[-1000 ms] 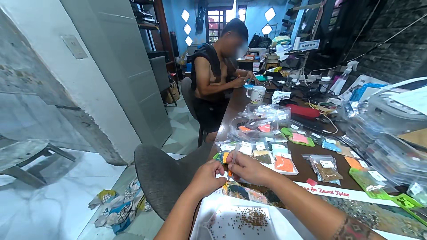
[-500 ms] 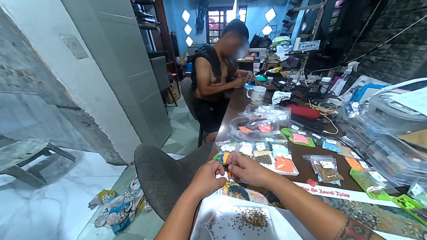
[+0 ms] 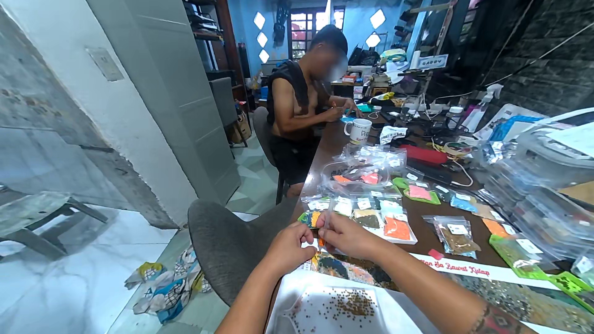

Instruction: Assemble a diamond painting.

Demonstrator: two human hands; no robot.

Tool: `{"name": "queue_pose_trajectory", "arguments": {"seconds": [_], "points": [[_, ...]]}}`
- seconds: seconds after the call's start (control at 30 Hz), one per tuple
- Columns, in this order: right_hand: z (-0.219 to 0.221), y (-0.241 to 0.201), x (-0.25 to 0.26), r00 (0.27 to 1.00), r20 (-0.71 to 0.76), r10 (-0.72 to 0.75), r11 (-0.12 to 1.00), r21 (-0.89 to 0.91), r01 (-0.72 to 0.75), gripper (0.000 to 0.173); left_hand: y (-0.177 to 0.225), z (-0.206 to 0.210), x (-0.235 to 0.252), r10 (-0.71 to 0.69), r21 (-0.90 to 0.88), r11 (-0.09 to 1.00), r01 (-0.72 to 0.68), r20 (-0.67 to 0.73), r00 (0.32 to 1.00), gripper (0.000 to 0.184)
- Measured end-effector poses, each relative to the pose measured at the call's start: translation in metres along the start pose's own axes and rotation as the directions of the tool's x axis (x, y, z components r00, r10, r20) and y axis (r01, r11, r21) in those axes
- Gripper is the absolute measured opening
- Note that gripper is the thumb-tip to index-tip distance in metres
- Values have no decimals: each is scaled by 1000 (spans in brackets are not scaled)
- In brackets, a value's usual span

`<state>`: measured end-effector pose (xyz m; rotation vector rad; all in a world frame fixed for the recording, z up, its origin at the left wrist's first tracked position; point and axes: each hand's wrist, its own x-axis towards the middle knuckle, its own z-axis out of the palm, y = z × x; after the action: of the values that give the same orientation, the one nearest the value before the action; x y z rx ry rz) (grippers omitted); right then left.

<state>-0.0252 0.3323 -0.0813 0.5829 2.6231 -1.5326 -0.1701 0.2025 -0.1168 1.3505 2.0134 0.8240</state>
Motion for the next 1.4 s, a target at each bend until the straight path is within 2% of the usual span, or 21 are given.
{"name": "queue_pose_trajectory", "arguments": {"seconds": [0.6, 0.87, 1.13, 1.23, 1.4], "points": [[-1, -3, -6, 998, 52, -46, 989, -135, 53, 27, -1, 1, 0, 15, -7, 1000, -15, 1, 1000, 18], [-3, -5, -7, 995, 79, -57, 991, -117, 66, 22, -1, 1, 0, 10, 4, 1000, -10, -4, 1000, 20], [0, -5, -7, 998, 43, -47, 990, -132, 53, 22, 0, 2, 0, 7, 13, 1000, -7, -6, 1000, 18], [-1, -4, -10, 998, 31, -49, 995, -86, 52, 21, 1, 2, 0, 9, 16, 1000, -9, -11, 1000, 18], [-6, 4, -16, 989, -137, -53, 995, 74, 63, 16, 3, 0, -1, -4, 40, 999, 4, 0, 1000, 19]]}}
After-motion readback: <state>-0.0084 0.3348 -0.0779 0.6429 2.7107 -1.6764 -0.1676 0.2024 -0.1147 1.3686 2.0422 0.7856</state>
